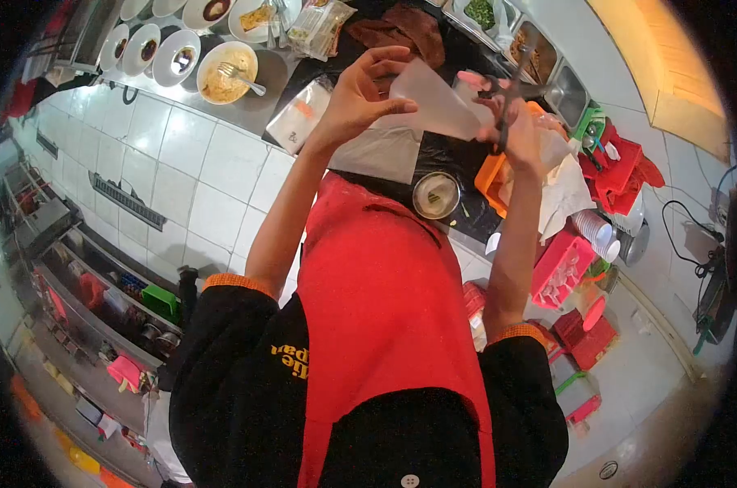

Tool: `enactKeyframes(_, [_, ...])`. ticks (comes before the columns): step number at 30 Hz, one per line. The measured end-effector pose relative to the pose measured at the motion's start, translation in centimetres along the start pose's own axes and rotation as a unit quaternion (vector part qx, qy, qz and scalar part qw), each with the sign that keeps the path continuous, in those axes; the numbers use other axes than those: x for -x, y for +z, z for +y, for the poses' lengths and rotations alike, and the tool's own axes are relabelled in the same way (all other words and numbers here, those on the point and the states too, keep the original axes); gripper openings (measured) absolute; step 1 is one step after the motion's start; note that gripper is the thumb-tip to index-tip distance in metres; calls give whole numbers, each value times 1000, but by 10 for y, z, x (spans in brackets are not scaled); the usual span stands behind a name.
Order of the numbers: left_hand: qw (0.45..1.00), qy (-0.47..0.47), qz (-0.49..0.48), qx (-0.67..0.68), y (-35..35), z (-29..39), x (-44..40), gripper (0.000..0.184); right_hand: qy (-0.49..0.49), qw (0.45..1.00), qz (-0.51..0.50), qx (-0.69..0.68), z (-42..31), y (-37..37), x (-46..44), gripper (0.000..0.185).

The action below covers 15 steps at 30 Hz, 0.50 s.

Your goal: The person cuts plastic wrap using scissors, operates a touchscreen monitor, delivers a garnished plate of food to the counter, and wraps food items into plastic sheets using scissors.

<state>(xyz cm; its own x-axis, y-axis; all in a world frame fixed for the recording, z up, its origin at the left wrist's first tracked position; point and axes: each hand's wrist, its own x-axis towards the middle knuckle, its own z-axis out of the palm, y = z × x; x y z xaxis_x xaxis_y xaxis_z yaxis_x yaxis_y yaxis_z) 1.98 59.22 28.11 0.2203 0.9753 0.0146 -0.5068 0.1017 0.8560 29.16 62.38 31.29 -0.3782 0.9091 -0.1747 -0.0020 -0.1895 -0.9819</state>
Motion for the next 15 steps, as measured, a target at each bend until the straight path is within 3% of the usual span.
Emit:
enactKeyframes(1, [1000,0,1,-3,1,7,1,74,75,991,26,-105,4,0,3,60])
enactKeyframes(2, [1000,13,-3,-23,2,14,2,74,73,991,25,-107,7,8,3,60])
enactKeyframes(4, [999,26,-11,-46,4,22,4,75,-46,967,-17,-249,41,17,6,63])
enactKeyframes(6, [999,7,23,33,6,29,5,76,-130,921,-34,-367,102,11,13,65])
enactKeyframes(7, [998,22,46,36,10,33,5,70,5,959,-33,-281,119,12,18,65])
enactKeyframes(9, [995,20,81,61,13,39,3,68,140,971,-32,-191,118,31,19,64])
enactKeyframes(12, [988,22,132,81,1,38,2,62,49,985,-26,-161,99,81,15,57])
enactKeyframes(14, [966,56,216,134,-11,33,4,59,131,935,-65,-323,124,89,19,54])
enactKeyframes(15, [951,71,262,146,-22,28,4,52,119,913,-57,-387,129,100,22,54])
